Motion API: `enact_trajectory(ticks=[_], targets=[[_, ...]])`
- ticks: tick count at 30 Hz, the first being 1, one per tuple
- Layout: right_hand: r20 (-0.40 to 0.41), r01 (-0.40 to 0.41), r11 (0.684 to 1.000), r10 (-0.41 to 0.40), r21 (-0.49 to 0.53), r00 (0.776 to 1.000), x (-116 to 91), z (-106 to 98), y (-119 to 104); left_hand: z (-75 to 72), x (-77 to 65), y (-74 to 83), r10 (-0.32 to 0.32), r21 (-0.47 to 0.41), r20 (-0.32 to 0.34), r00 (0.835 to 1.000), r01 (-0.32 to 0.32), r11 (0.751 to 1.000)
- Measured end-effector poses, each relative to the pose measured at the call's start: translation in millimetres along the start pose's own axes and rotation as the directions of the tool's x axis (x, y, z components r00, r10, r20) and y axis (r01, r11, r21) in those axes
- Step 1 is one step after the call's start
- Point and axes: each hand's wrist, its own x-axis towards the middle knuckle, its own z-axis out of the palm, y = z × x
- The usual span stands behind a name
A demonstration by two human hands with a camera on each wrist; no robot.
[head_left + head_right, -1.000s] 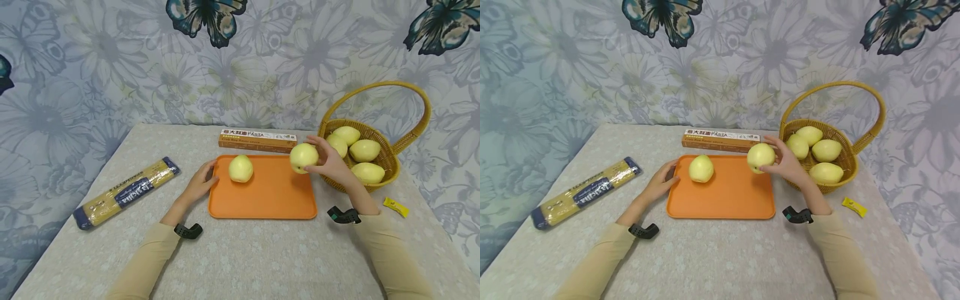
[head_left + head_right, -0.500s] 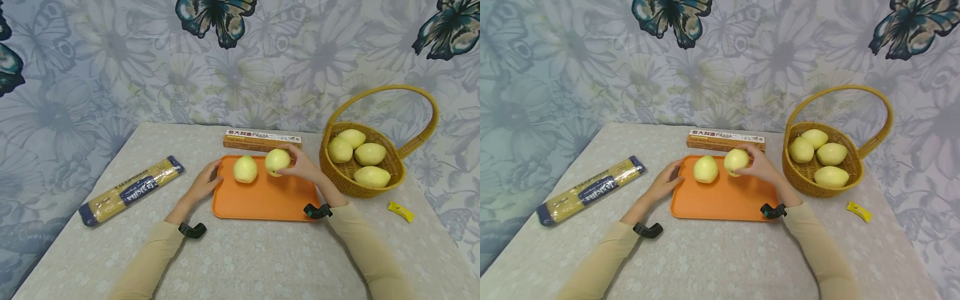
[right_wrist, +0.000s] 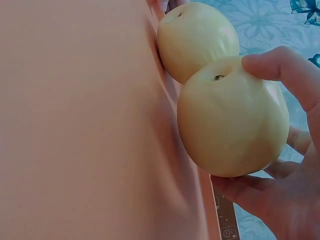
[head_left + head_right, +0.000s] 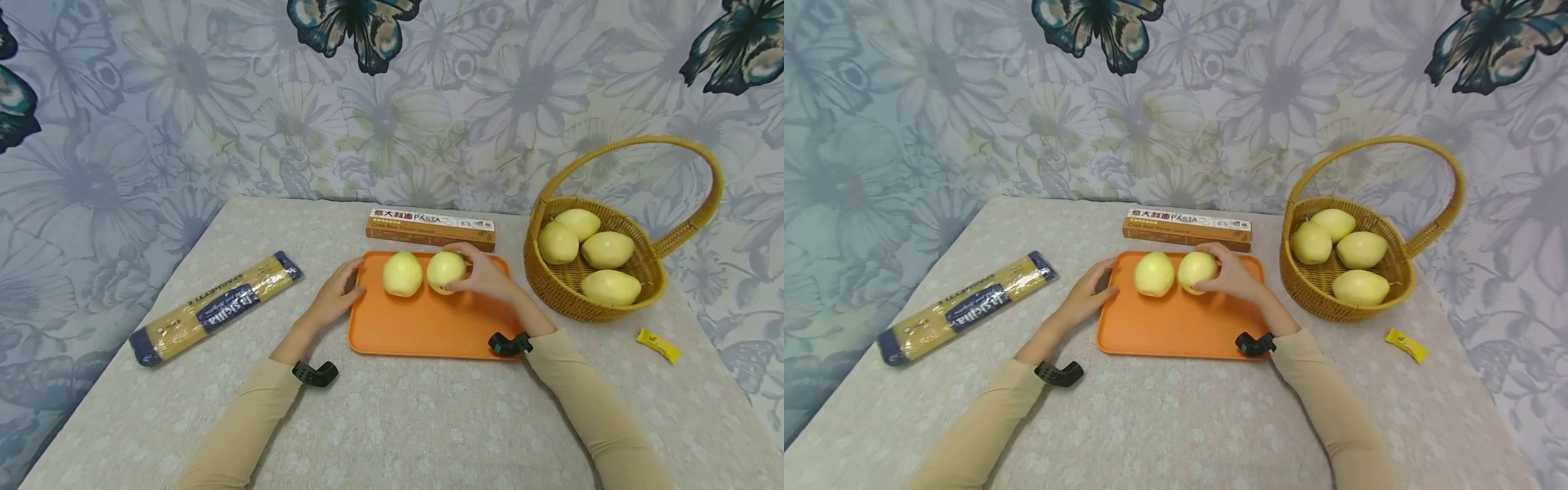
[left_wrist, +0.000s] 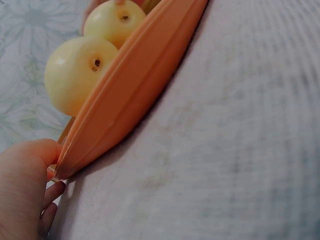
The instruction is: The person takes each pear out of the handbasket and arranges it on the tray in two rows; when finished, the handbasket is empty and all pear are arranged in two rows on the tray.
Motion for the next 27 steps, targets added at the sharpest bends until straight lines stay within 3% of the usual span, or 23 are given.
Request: enact_trajectory(ticks=[14,27], targets=[[0.021,-0.026,0.999,0.027,-0.029,0.999,-0.1,-1.1,4.1,-1.2,-0.1,4.1,-0.021,0.036,0.006,1.000,0.020,0.999],[0.052,0.020,0.999,-0.017,-0.048,0.999,0.6,3.3,10.2,-0.8,0.4,3.3,-0.013,0.050,0.004,1.000,0.013,0.999]])
